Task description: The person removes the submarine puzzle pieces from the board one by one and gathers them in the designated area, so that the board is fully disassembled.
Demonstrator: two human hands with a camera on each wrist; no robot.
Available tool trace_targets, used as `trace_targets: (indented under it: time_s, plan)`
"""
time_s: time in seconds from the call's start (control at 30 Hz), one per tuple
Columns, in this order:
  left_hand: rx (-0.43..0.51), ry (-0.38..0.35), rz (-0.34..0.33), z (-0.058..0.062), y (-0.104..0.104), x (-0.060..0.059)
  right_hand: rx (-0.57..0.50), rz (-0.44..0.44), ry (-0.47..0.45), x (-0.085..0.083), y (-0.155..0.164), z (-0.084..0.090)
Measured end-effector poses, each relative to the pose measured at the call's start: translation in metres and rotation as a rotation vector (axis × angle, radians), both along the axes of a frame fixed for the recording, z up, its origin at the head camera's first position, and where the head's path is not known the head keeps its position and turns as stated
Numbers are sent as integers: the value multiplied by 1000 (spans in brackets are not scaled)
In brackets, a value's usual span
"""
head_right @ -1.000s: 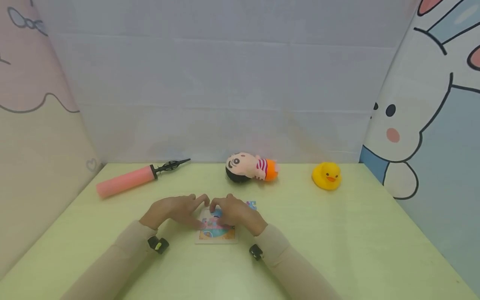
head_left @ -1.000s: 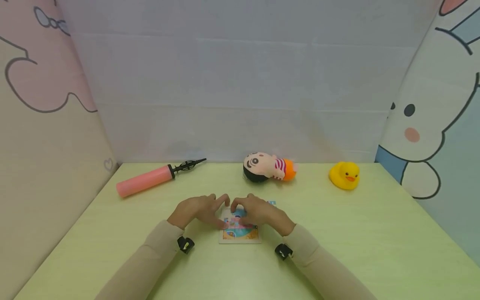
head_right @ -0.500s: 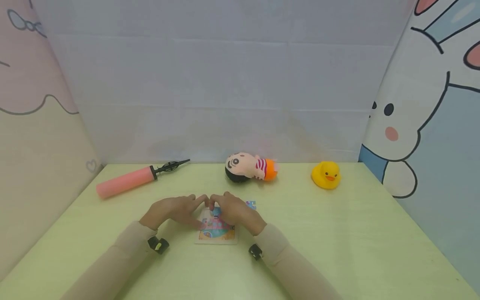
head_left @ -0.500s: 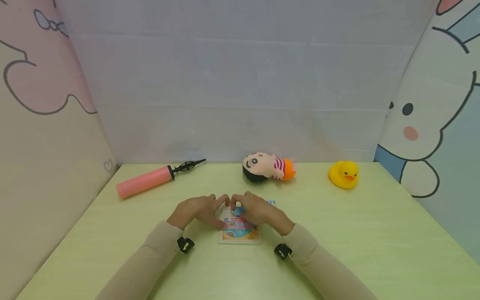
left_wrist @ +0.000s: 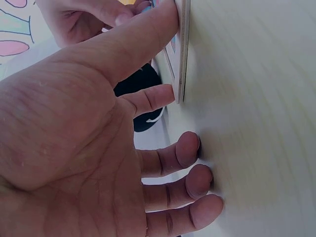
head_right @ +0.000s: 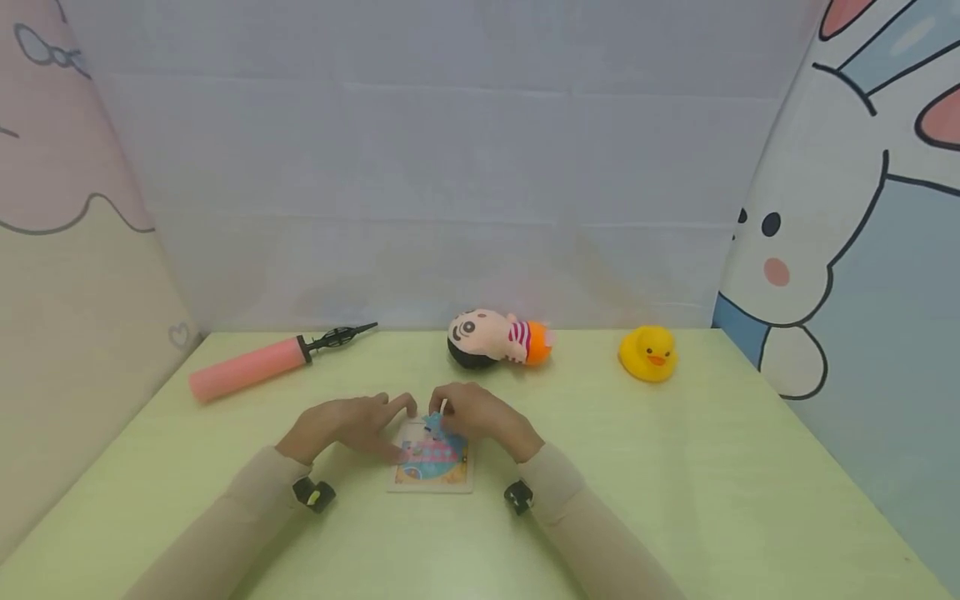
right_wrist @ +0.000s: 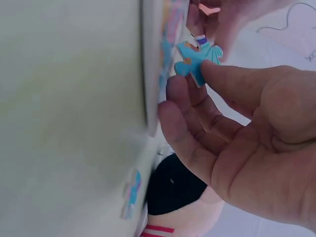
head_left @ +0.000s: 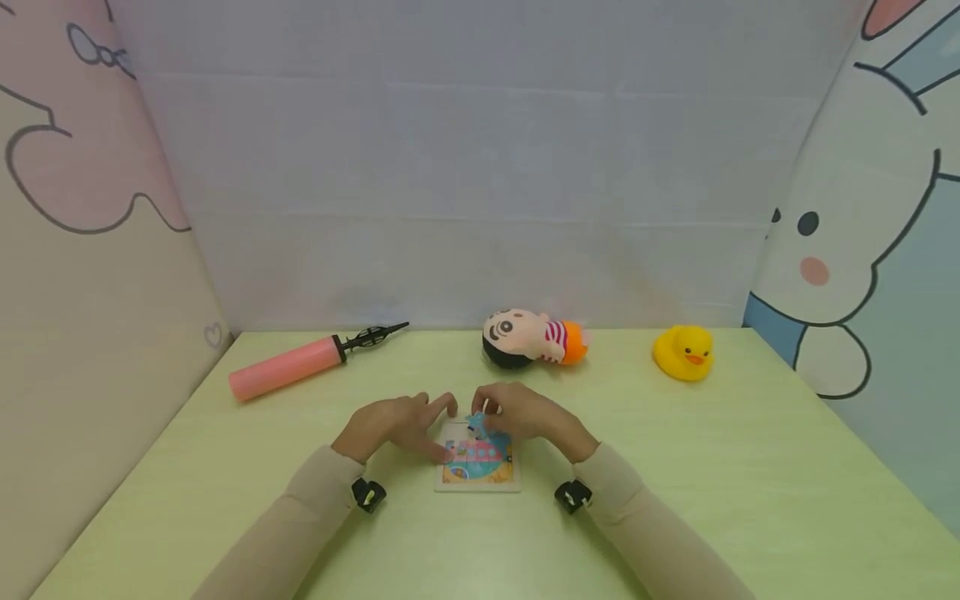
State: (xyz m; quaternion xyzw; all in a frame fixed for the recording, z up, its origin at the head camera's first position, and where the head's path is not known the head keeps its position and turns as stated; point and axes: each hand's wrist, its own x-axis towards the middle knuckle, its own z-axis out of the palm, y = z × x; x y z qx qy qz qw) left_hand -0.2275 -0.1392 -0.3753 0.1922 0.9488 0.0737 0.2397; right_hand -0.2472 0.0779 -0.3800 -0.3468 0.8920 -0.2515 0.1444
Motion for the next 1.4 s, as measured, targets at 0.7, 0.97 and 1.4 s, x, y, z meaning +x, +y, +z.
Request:
trace_targets:
  time_s: [0.7,0.97,1.4]
  plan:
    - [7,-1,-13,1,1,-1,-25,24,-199,-31,90,32]
    - [5,-6,-5,-2,0,-1,69,-4,-280,-40,106,26]
    - [6,-14,-14,0,0,-2,196,-101,-211,-46,110,14]
